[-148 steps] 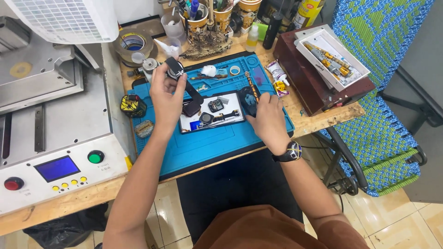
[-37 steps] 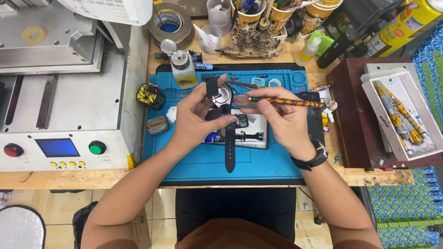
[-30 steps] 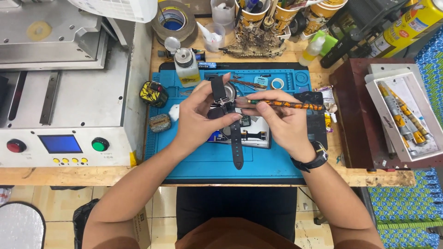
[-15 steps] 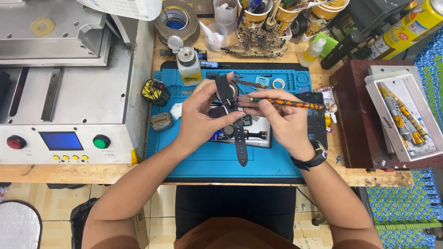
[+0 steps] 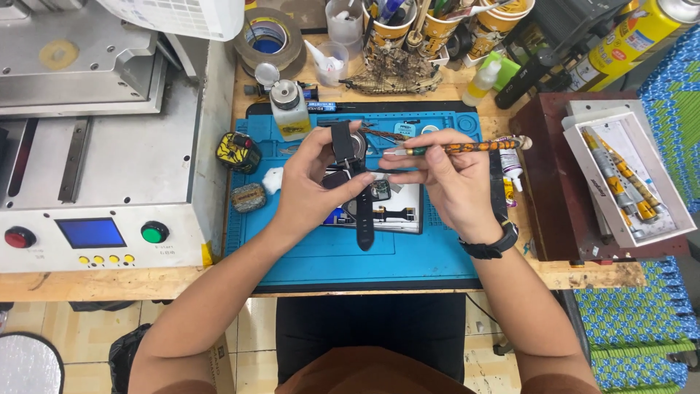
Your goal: Reassembling the internal components of a smartwatch into its casing and securing them with screws.
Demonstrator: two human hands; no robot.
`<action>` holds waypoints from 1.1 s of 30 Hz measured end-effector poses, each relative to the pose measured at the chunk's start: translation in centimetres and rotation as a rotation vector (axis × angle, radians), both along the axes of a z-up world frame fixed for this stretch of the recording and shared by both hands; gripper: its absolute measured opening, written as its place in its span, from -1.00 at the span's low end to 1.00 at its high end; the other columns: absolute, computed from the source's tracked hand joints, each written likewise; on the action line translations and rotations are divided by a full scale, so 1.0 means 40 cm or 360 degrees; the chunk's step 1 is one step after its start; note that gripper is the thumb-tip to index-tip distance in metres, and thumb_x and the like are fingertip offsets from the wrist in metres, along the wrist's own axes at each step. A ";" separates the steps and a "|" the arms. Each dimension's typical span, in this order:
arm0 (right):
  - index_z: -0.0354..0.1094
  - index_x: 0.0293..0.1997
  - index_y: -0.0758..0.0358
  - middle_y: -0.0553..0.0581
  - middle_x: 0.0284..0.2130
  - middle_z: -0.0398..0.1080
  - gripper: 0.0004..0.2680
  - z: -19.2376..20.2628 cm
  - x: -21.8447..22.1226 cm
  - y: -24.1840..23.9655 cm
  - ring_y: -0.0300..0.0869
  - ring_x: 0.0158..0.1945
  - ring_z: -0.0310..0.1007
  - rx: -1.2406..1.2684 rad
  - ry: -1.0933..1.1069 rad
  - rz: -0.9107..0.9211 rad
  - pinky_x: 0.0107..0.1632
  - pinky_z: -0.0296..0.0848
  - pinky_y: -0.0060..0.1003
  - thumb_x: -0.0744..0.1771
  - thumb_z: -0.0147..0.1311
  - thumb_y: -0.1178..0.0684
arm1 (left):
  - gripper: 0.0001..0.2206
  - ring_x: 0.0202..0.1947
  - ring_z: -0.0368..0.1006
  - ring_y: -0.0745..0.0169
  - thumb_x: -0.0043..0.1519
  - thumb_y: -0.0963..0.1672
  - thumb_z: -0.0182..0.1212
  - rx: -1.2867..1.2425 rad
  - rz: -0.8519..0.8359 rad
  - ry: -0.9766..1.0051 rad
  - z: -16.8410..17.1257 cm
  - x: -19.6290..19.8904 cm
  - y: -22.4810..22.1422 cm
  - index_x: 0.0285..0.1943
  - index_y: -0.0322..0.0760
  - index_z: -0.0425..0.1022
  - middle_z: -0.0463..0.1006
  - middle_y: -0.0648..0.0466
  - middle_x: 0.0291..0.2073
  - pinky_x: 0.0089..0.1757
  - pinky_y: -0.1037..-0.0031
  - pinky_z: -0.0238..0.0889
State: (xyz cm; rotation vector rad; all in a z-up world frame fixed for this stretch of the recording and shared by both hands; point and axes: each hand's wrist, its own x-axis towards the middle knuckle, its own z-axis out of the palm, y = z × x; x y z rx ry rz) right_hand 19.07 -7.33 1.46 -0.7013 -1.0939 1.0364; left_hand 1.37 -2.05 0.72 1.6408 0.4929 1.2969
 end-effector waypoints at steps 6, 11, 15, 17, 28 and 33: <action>0.25 -0.22 0.52 0.55 -0.35 0.41 -0.78 -0.029 0.039 -0.015 0.17 -0.27 0.51 0.0190 0.0212 0.0145 -0.35 0.62 -0.14 0.33 -0.07 0.04 | -0.79 -0.31 0.44 0.05 0.00 -0.34 0.20 0.0105 -0.0532 0.0516 0.008 -0.001 -0.015 -0.28 -0.25 0.42 0.44 0.05 -0.42 -0.23 0.27 0.31; 0.27 -0.24 0.51 0.53 -0.33 0.41 -0.80 -0.028 0.036 -0.012 0.15 -0.27 0.51 0.0260 0.0233 0.0167 -0.37 0.62 -0.13 0.32 -0.03 0.07 | -0.83 -0.23 0.44 -0.08 0.02 -0.33 0.16 0.0352 -0.1058 0.0933 0.003 0.003 -0.038 -0.42 -0.22 0.38 0.51 0.01 -0.45 -0.16 0.14 0.25; 0.29 -0.24 0.50 0.50 -0.33 0.42 -0.81 -0.027 0.034 -0.009 0.13 -0.30 0.52 0.0264 0.0169 0.0131 -0.39 0.61 -0.16 0.31 -0.02 0.07 | -0.77 -0.22 0.42 -0.03 -0.01 -0.33 0.18 0.0534 -0.1112 0.1142 -0.055 0.012 -0.045 -0.52 -0.18 0.26 0.50 0.02 -0.53 -0.16 0.16 0.21; 0.30 -0.23 0.48 0.45 -0.35 0.43 -0.82 -0.021 0.031 -0.011 0.09 -0.33 0.53 0.0278 0.0141 0.0119 -0.41 0.60 -0.21 0.32 -0.03 0.08 | -0.79 -0.19 0.41 -0.02 0.00 -0.32 0.20 0.0571 -0.1053 0.1139 -0.045 0.014 -0.047 -0.49 -0.18 0.28 0.52 0.01 -0.45 -0.15 0.17 0.22; 0.32 -0.20 0.57 0.38 -0.50 0.33 -0.87 -0.017 0.031 0.016 -0.06 -0.53 0.46 0.0253 -0.0268 -0.0120 -0.59 0.49 -0.37 0.30 -0.04 0.22 | -0.51 -0.19 0.46 0.18 0.16 -0.14 0.20 -0.0481 -0.0540 0.0287 -0.015 0.000 0.003 0.28 -0.22 0.15 0.54 -0.03 -0.17 -0.14 0.39 0.36; 0.38 -0.18 0.49 0.29 -0.49 0.38 -0.89 -0.004 0.001 0.006 -0.17 -0.50 0.44 0.0137 -0.0457 -0.0004 -0.55 0.44 -0.46 0.27 0.02 0.29 | -0.82 -0.34 0.51 0.35 0.12 -0.14 0.28 -0.0693 -0.0313 0.0163 -0.014 -0.010 0.016 -0.18 -0.34 0.50 0.59 -0.01 -0.39 -0.20 0.56 0.38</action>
